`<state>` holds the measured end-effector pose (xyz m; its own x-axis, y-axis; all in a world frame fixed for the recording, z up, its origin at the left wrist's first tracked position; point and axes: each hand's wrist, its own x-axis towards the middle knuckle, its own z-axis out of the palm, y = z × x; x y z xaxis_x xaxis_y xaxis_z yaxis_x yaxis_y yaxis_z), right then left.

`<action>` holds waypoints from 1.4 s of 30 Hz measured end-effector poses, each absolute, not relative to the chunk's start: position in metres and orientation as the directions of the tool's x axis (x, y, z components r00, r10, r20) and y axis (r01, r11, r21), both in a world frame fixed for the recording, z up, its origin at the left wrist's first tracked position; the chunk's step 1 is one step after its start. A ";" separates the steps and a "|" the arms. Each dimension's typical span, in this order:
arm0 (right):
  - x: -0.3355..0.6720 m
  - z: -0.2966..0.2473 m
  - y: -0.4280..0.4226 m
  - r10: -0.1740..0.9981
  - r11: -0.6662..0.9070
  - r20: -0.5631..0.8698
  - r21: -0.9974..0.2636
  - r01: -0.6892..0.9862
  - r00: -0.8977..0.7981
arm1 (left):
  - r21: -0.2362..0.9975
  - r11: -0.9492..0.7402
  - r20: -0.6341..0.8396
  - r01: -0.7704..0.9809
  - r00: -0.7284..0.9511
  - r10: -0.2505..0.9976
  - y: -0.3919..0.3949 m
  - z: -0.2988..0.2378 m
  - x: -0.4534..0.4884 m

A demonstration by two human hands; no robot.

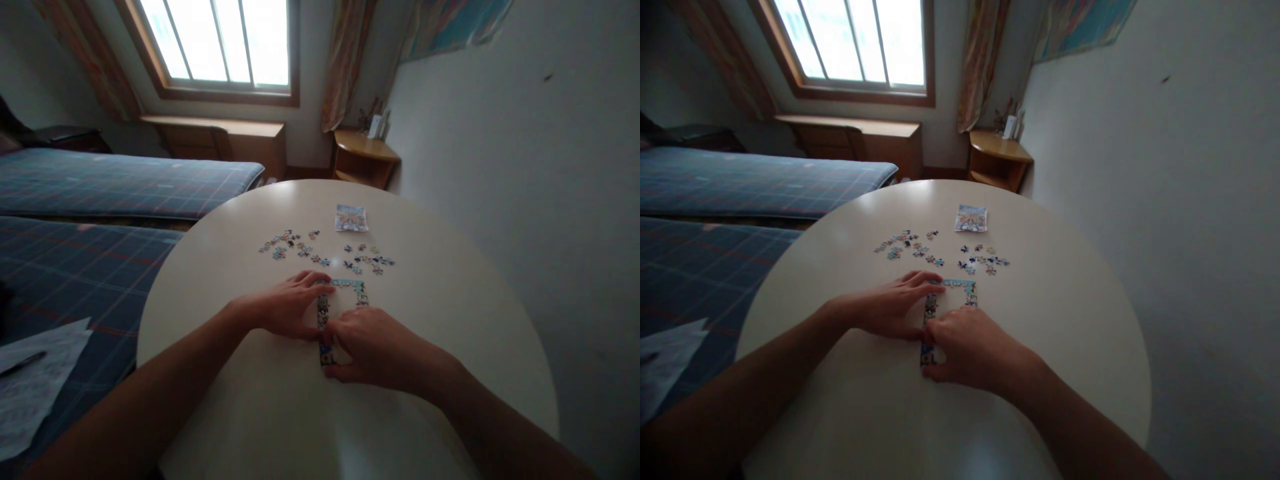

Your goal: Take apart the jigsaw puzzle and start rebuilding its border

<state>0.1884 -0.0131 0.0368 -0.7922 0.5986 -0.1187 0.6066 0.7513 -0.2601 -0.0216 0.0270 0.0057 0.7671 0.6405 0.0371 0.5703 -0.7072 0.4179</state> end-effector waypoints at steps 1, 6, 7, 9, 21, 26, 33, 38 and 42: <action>0.188 0.037 -0.013 0.597 0.753 -0.118 -0.258 0.605 -0.794 | 0.419 -0.709 0.040 0.567 0.769 0.639 0.027 0.005 -0.022; 0.191 0.038 -0.012 0.581 0.757 -0.109 -0.291 0.585 -0.806 | 0.419 -0.704 0.029 0.574 0.766 0.642 0.027 0.004 -0.022; 0.192 0.038 -0.011 0.581 0.753 -0.109 -0.303 0.584 -0.806 | 0.423 -0.700 0.024 0.575 0.766 0.643 0.027 0.004 -0.022; 0.195 0.038 -0.009 0.590 0.742 -0.101 -0.325 0.587 -0.801 | 0.440 -0.694 0.019 0.570 0.767 0.642 0.028 0.004 -0.023; 0.199 0.023 0.006 0.670 0.727 0.143 -0.323 0.606 -0.728 | 0.472 -0.642 -0.043 0.604 0.743 0.667 0.030 0.005 -0.029; 0.200 0.020 0.007 0.688 0.715 0.156 -0.309 0.627 -0.708 | 0.460 -0.648 -0.031 0.608 0.740 0.672 0.029 0.004 -0.028; 0.199 0.020 0.005 0.682 0.720 0.143 -0.309 0.622 -0.718 | 0.481 -0.661 0.002 0.576 0.753 0.658 0.030 0.004 -0.030; 0.202 0.019 0.007 0.697 0.711 0.203 -0.323 0.625 -0.688 | 0.434 -0.653 0.068 0.621 0.700 0.711 0.041 0.009 -0.040; 0.213 0.015 0.019 0.720 0.691 0.214 -0.312 0.652 -0.660 | 0.391 -0.636 0.151 0.665 0.635 0.757 0.052 0.008 -0.044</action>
